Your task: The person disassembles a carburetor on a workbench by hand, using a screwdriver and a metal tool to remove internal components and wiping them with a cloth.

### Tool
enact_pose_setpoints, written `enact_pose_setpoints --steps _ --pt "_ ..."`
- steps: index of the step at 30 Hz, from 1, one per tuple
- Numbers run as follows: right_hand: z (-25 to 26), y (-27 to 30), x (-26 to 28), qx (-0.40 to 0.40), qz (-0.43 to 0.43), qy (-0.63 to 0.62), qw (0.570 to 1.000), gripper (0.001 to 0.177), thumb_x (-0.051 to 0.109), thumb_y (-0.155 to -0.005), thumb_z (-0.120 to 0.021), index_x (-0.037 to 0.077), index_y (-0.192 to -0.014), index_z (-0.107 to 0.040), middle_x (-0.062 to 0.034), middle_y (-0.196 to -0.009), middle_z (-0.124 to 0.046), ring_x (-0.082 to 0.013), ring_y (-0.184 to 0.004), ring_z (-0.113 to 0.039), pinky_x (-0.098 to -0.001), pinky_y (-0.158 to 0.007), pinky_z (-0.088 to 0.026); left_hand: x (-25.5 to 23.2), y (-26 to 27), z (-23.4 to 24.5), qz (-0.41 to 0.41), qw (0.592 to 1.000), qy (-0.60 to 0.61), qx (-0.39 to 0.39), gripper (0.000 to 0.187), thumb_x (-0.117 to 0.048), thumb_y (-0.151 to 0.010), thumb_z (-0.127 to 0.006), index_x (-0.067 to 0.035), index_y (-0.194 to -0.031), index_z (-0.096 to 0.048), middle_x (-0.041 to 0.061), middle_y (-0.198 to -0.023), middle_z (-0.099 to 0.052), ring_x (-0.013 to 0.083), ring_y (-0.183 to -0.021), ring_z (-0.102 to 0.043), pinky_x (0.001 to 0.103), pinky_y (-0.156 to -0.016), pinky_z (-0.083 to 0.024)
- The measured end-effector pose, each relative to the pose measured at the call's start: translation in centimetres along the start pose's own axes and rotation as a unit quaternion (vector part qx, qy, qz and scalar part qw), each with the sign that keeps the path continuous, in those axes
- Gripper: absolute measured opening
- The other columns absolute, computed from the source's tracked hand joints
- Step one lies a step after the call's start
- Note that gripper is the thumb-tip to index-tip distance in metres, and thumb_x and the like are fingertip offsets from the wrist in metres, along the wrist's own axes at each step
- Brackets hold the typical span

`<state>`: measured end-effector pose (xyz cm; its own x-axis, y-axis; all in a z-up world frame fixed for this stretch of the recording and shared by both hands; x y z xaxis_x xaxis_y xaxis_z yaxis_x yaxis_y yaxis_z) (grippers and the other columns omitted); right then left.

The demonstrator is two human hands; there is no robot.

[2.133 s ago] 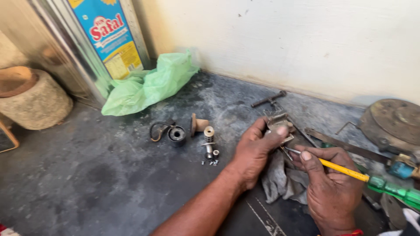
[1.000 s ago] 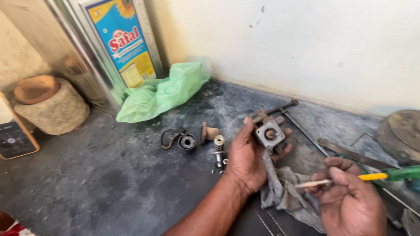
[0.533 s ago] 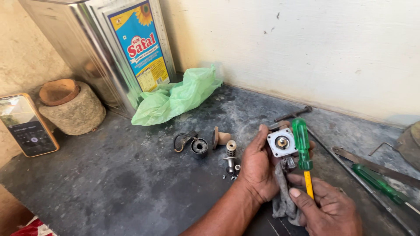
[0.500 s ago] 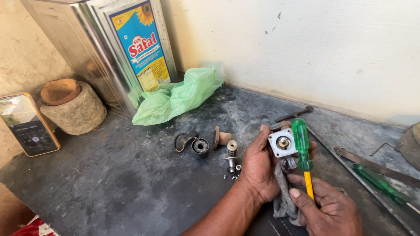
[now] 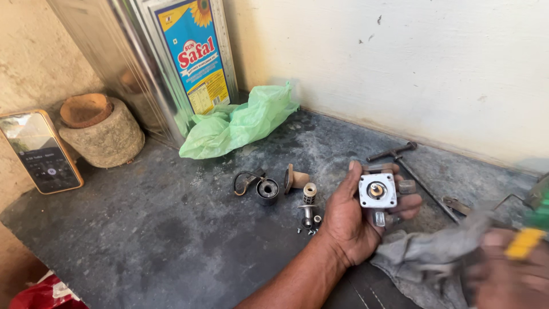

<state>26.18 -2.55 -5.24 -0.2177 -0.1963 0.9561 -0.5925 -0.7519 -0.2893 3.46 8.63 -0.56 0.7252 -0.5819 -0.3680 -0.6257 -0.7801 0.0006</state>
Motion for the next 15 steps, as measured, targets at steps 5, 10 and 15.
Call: enact_pose_setpoints --steps 5,10,15 --pt "3.3 -1.4 0.9 -0.016 0.073 0.002 0.997 0.036 0.034 -0.112 -0.057 -0.001 -0.119 -0.058 -0.0209 -0.088 -0.064 -0.0212 -0.062 -0.061 -0.0320 -0.053 -0.054 1.3 -0.1 0.5 0.036 0.997 -0.062 0.003 0.070 -0.066 -0.113 -0.038 -0.005 -0.133 -0.066 0.008 -0.109 -0.072 0.0253 -0.084 -0.074 0.041 -0.075 -0.062" --pt "3.0 0.9 1.2 -0.021 0.054 -0.037 0.998 0.045 0.042 -0.121 -0.047 -0.003 -0.117 -0.050 -0.0234 -0.099 -0.065 -0.0231 -0.072 -0.065 -0.0315 -0.061 -0.057 3.0 -0.6 1.7 0.073 0.989 -0.126 -0.013 0.065 -0.065 -0.112 -0.045 -0.006 -0.127 -0.069 0.007 -0.102 -0.074 0.0231 -0.071 -0.072 0.040 -0.066 -0.060" --pt "-0.2 3.6 7.8 0.004 0.106 0.038 0.994 0.046 0.035 -0.119 -0.050 -0.011 -0.115 -0.052 -0.0294 -0.098 -0.067 -0.0318 -0.086 -0.072 -0.0343 -0.062 -0.055 3.0 -1.0 2.5 0.095 0.986 -0.134 -0.041 0.064 -0.065 -0.109 -0.047 -0.007 -0.121 -0.071 0.007 -0.098 -0.073 0.0216 -0.067 -0.070 0.041 -0.062 -0.061"
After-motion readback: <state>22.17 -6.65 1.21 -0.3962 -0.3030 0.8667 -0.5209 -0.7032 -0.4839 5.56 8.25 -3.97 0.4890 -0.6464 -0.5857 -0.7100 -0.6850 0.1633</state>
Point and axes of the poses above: each hand's wrist, its own y-axis away from the middle knuckle, its own z-axis out of the back of the hand, x = y × z, the point moved 8 cm from there along -y, towards the middle knuckle
